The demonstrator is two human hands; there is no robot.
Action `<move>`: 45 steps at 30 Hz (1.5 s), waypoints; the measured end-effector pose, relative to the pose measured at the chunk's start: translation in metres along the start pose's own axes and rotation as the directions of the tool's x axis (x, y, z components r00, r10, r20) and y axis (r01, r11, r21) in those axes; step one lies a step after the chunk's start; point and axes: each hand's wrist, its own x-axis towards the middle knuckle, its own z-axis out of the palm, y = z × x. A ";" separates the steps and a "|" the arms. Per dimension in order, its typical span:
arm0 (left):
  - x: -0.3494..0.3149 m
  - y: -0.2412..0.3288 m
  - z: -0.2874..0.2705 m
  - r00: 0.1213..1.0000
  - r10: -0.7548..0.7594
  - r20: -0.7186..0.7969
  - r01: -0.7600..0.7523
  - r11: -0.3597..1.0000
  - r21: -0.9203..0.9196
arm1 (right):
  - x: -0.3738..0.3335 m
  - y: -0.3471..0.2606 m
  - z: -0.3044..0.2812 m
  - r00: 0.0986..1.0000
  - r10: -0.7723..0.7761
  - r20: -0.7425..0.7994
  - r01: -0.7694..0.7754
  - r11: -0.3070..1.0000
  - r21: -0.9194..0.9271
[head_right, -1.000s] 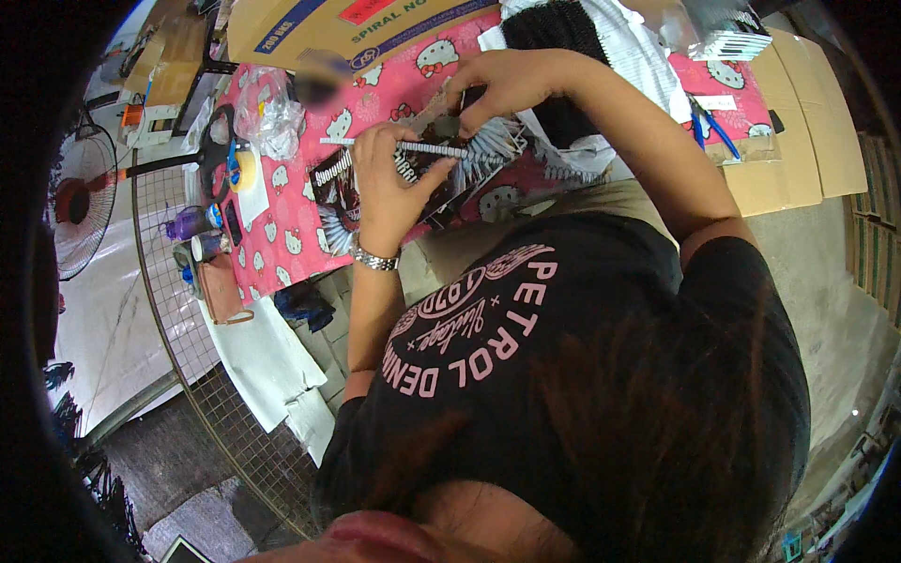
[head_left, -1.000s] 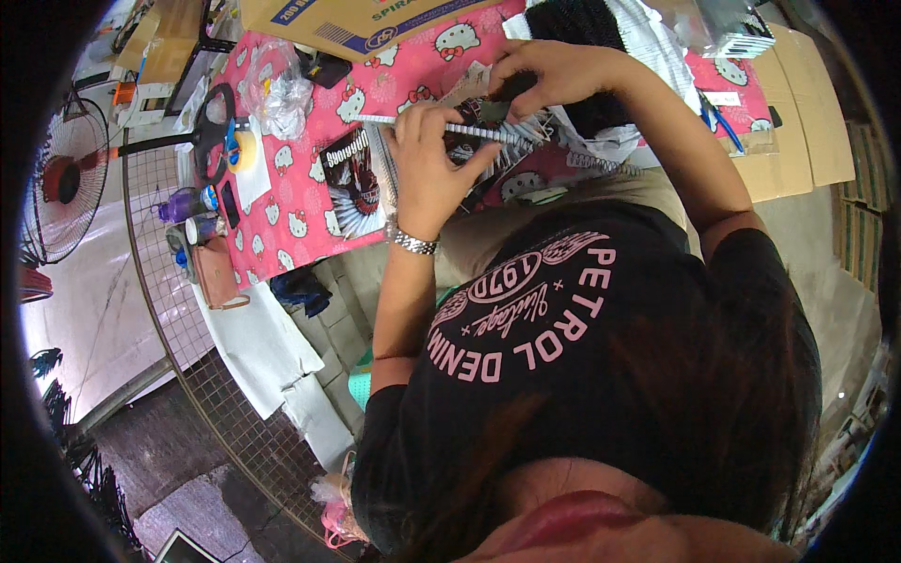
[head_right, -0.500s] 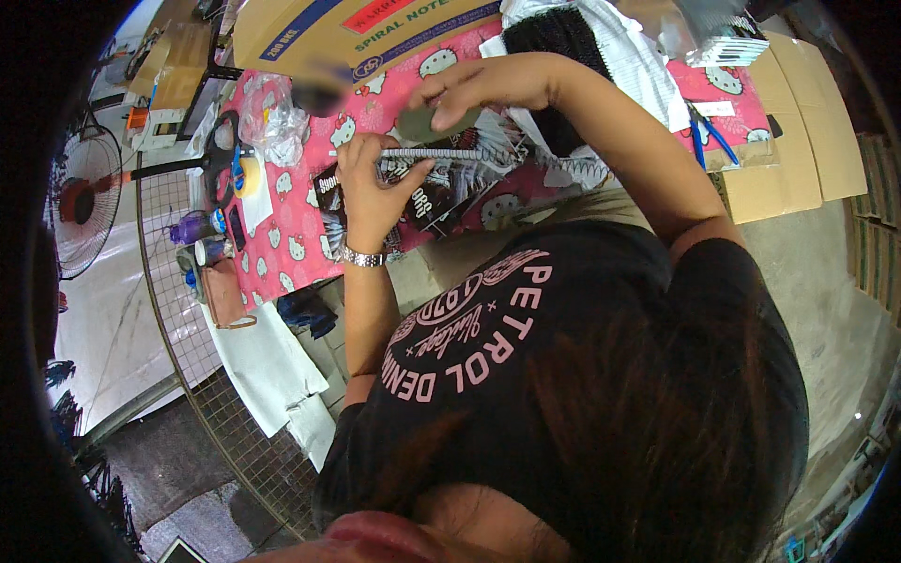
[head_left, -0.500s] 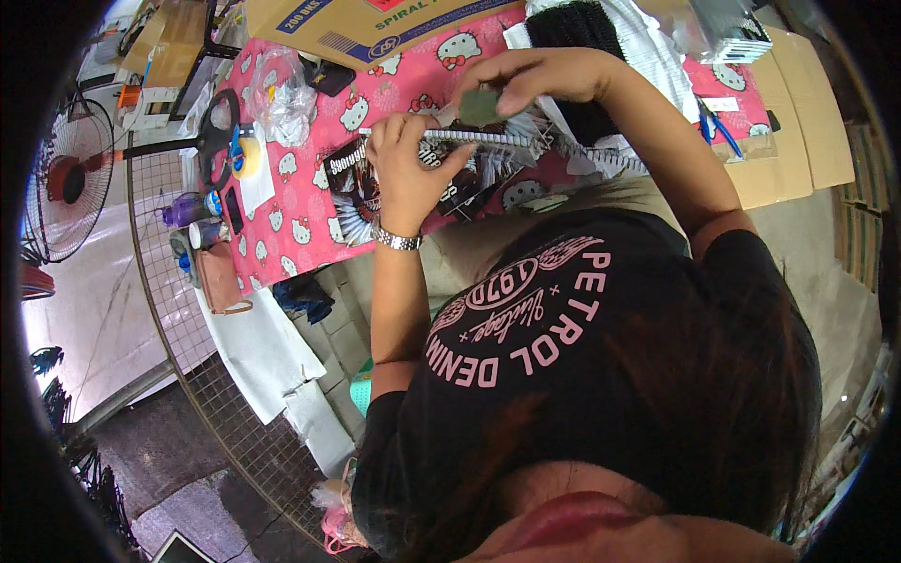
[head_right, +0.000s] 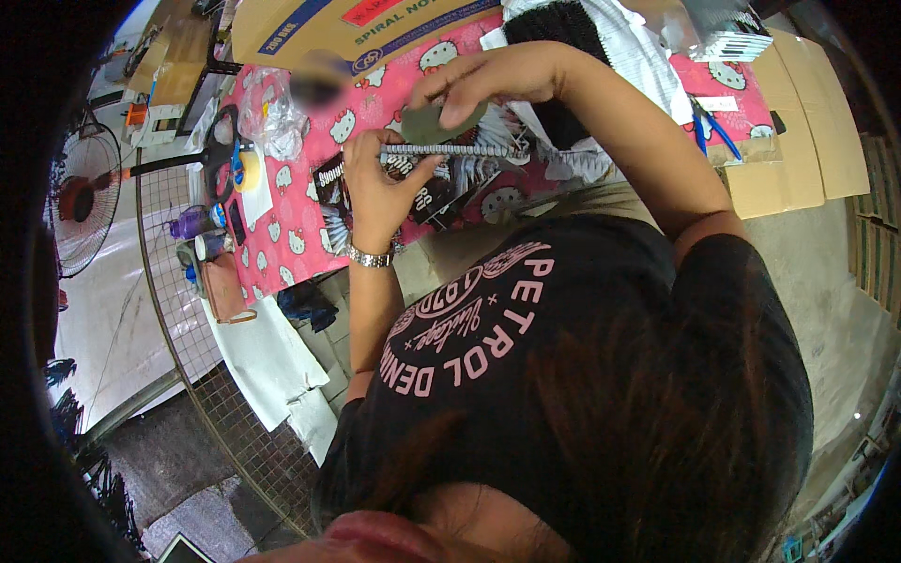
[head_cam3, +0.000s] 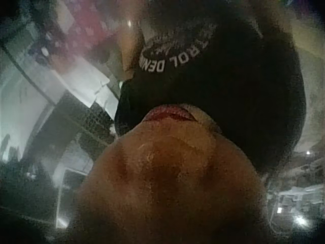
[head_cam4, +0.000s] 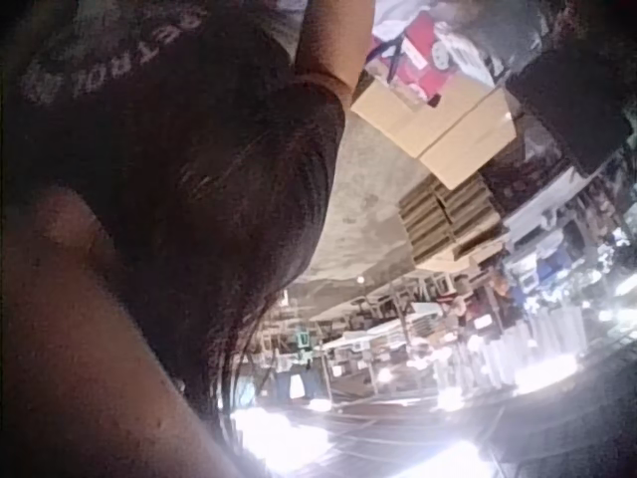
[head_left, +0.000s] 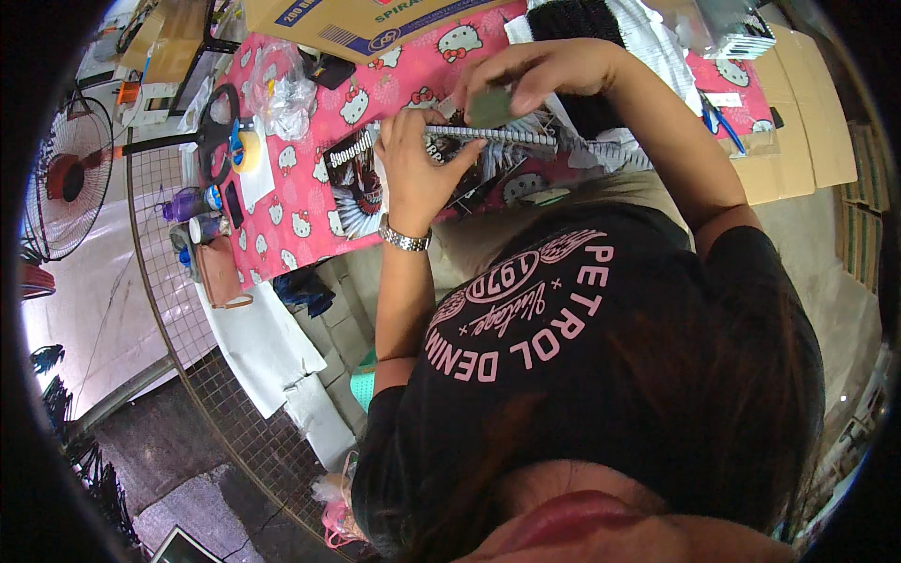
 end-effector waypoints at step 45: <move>-0.046 -0.061 0.017 0.811 -0.583 -0.034 0.353 0.535 -0.767 | -0.267 0.148 0.021 0.183 -0.455 -0.871 -0.971 -0.223 -0.087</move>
